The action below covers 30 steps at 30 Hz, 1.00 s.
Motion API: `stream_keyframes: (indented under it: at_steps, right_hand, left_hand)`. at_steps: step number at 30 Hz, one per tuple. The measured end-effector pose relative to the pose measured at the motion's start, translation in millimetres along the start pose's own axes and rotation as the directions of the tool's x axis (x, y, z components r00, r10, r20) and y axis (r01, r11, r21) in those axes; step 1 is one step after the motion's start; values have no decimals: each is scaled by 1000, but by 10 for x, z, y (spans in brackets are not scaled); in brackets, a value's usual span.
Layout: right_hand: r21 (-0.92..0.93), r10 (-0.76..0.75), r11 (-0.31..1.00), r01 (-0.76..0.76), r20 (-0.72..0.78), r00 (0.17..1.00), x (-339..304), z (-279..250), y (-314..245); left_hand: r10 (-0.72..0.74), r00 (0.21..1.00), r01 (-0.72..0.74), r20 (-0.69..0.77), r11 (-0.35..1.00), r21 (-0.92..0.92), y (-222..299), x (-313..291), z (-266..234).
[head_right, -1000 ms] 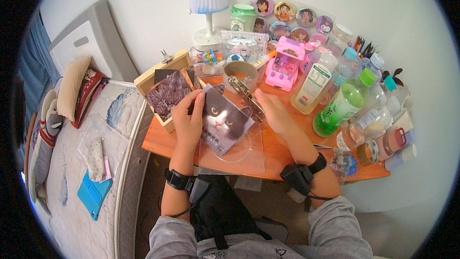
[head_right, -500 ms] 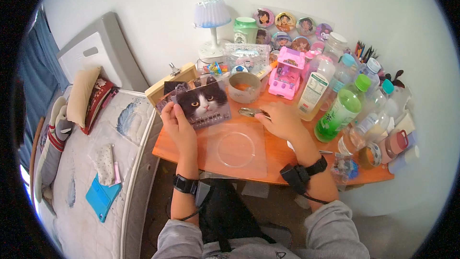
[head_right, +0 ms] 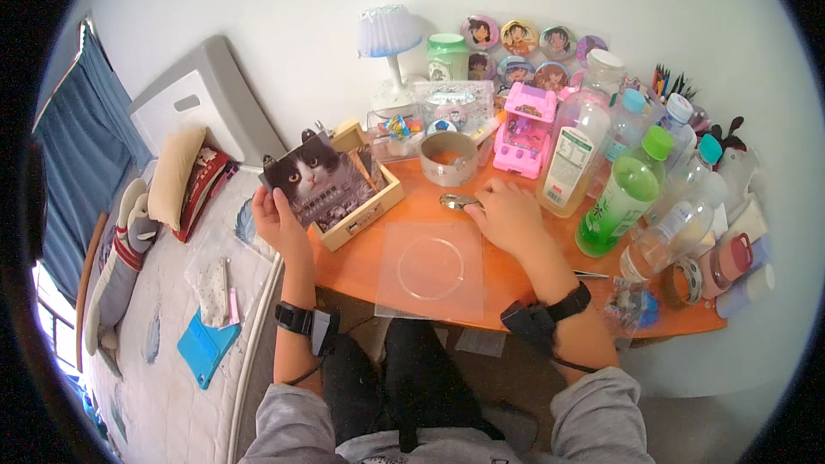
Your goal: Cutting out a paper cat image and cleaning the workspace.
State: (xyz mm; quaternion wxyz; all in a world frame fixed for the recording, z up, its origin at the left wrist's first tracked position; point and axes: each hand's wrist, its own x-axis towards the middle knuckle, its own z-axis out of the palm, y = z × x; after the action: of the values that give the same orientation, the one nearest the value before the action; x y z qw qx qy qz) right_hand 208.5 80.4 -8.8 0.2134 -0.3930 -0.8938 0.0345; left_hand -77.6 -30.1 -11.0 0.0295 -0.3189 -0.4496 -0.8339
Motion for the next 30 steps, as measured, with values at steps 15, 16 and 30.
stream_keyframes:
  at_steps: [15, 16, 30]
  right_hand:
    - [-17, 37, 999, -36, 32, 999, -67, 48, -64]
    - [-21, 36, 999, -35, 34, 999, -67, 39, -57]
    - [-20, 82, 996, -81, 20, 996, -42, 70, -31]
  left_hand:
    - [-23, 996, -23, 82, 855, 518, -89, -112, 1]
    - [-26, 997, -19, 79, 856, 516, -116, -133, 8]
    - [260, 947, -316, 190, 635, 706, 8, -241, 24]
